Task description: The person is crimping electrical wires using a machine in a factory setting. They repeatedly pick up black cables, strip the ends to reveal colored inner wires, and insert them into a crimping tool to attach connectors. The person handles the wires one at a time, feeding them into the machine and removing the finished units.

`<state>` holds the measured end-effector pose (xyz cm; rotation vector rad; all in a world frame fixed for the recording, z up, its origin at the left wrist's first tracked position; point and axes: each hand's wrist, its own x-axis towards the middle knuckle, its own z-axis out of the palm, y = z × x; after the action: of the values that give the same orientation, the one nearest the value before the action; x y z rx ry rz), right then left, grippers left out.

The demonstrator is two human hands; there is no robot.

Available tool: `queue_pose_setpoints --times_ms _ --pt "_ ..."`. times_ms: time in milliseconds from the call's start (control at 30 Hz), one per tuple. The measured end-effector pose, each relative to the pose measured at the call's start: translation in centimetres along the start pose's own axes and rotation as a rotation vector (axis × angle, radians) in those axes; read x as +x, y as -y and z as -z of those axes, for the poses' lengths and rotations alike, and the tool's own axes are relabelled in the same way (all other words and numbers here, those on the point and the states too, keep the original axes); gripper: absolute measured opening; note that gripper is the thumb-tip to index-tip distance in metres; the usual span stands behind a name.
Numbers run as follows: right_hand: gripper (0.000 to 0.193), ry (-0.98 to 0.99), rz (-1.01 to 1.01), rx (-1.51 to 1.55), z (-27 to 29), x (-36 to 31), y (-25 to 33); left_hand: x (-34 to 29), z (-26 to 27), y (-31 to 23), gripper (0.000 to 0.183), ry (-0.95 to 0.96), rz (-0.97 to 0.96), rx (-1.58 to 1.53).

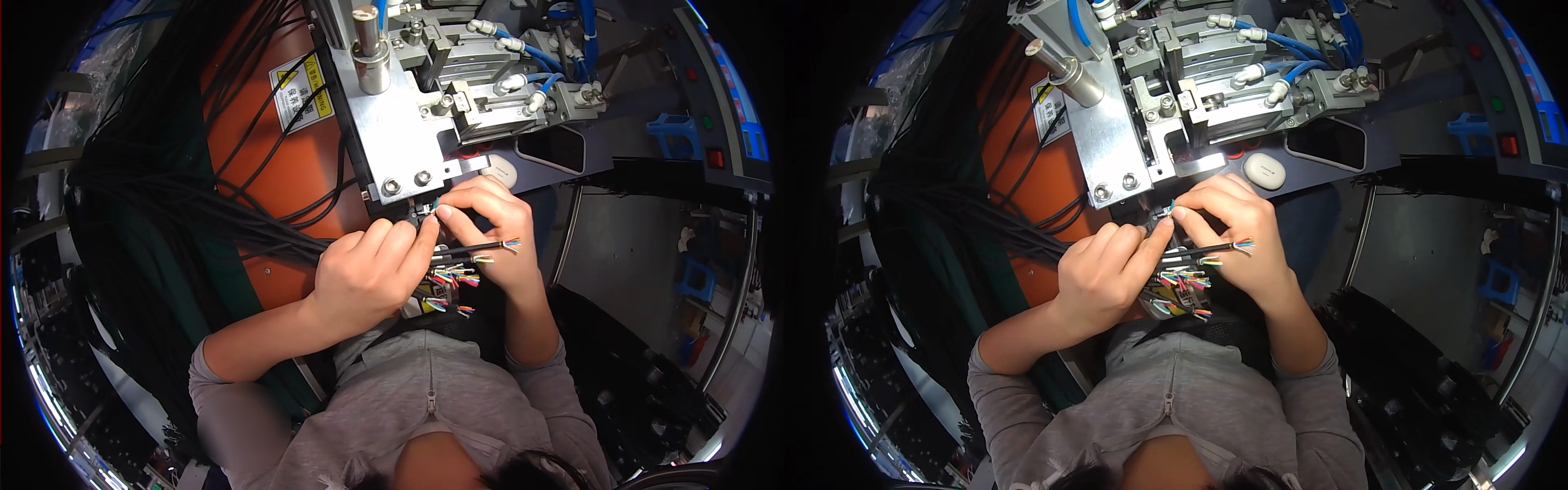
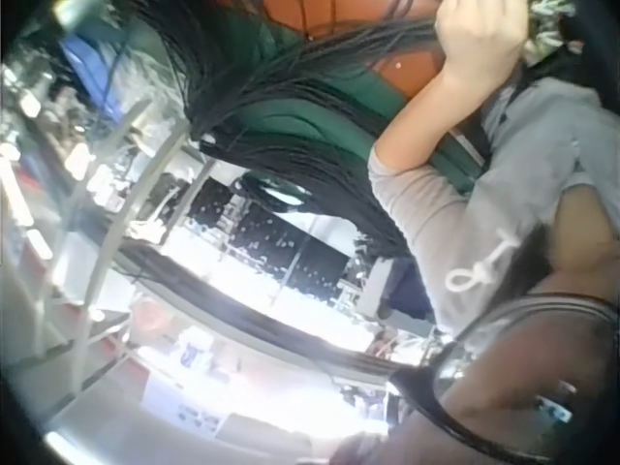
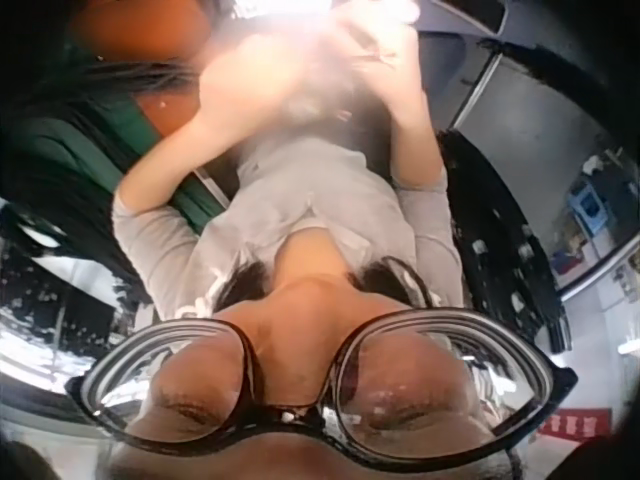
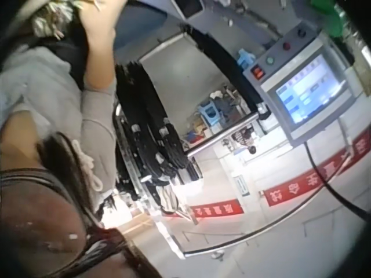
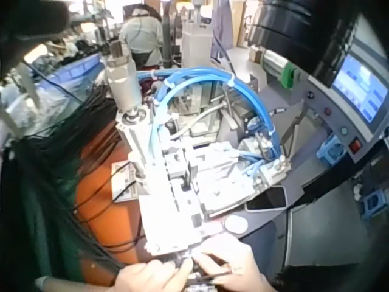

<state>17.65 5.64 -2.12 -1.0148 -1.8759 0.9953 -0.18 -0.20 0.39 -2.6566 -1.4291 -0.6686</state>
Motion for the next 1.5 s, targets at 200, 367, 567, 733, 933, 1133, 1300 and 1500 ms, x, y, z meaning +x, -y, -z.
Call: queue_pose_setpoints --times_ms 200,367,567,733,933,1133,1300,1500 --pt "0.008 -0.045 0.087 -0.179 -1.0 -0.3 0.4 0.1 0.2 -0.7 0.039 0.067 0.092 0.059" --pt "0.007 -0.120 0.117 -0.136 -1.7 -0.4 -0.4 0.3 0.1 -0.7 0.038 0.041 0.108 0.066" --pt "0.007 -0.114 -0.087 0.041 -2.0 -0.7 -0.9 0.3 0.0 -0.3 0.037 0.023 0.078 0.067" --pt "0.009 -0.178 0.212 -0.121 -1.9 -0.6 -1.7 0.5 0.0 -0.3 0.036 0.016 0.086 0.057" --pt "0.011 -0.147 0.320 -0.162 -1.3 -0.3 -1.9 0.6 0.4 -0.3 0.038 0.045 0.086 0.048" --pt "0.010 -0.122 0.249 -0.092 -1.4 -0.4 -2.1 0.4 0.5 -0.2 0.038 0.057 0.092 0.035" --pt "0.008 -0.106 -0.166 0.137 -2.4 -1.0 -1.5 0.2 -0.2 0.7 0.028 -0.066 0.016 -0.010" --pt "0.011 -0.258 0.003 0.035 -2.5 -0.4 -0.8 0.1 -0.3 0.9 0.025 -0.122 0.000 -0.017"
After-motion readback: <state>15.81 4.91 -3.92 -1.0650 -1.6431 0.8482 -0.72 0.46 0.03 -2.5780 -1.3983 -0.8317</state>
